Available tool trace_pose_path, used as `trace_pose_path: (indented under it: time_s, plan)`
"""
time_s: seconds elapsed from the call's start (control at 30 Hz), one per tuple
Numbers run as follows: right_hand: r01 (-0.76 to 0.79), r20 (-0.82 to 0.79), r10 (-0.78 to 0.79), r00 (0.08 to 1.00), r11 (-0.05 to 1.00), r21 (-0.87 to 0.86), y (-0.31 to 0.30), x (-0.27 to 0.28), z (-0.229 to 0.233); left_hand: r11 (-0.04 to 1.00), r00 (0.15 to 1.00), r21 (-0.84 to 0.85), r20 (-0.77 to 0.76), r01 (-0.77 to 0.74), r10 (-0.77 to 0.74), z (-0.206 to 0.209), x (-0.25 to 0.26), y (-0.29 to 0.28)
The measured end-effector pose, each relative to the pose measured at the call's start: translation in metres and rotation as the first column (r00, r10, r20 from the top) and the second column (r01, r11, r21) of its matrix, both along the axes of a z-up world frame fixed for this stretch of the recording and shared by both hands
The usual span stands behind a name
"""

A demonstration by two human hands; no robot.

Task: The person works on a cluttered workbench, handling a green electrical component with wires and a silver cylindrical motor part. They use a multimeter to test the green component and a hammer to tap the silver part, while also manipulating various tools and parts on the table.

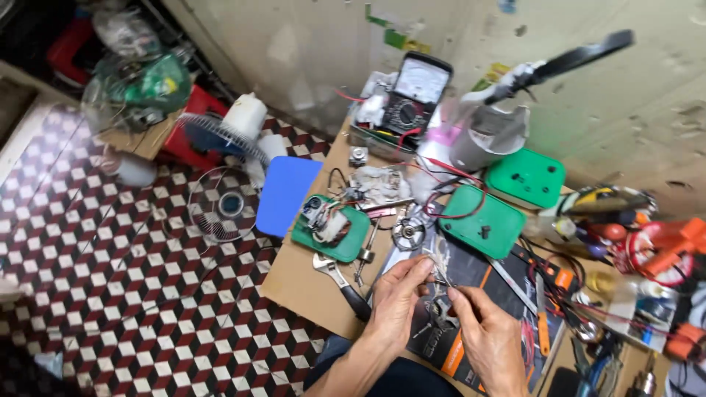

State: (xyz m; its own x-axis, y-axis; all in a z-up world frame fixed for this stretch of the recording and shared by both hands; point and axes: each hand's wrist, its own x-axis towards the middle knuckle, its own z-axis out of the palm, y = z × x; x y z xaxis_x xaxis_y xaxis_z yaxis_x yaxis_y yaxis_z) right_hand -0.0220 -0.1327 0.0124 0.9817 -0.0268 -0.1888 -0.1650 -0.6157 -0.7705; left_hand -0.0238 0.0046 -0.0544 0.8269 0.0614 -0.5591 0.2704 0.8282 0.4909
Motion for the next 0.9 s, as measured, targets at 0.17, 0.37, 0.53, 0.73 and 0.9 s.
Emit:
trace_pose_path:
  time_s: [0.17, 0.37, 0.53, 0.73, 0.9]
  plan:
    - [-0.03, -0.099, 0.035, 0.994, 0.998, 0.052, 0.026, 0.003, -0.015, 0.995, 0.996, -0.067, 0.023, -0.079, 0.081, 0.0, -0.016, 0.023]
    - [-0.139, -0.202, 0.184, 0.962, 0.966, 0.216, 0.034, 0.005, -0.045, 0.994, 1.0, -0.107, -0.023, 0.012, -0.015, -0.012, -0.029, 0.049]
    - [0.011, -0.517, 0.19, 0.835, 0.932, 0.362, 0.036, 0.01, -0.053, 0.997, 0.999, -0.067, -0.027, -0.044, 0.042, -0.04, -0.037, 0.052]
    - [-0.081, -0.267, 0.152, 0.952, 0.962, 0.259, 0.024, 0.004, -0.069, 0.937, 0.998, 0.349, -0.044, -0.022, 0.04, 0.005, -0.02, 0.075]
    - [0.099, -0.44, 0.04, 0.897, 0.952, 0.289, 0.001, 0.013, -0.098, 0.162, 0.949, 0.956, -0.271, 0.246, 0.159, -0.058, -0.004, 0.148]
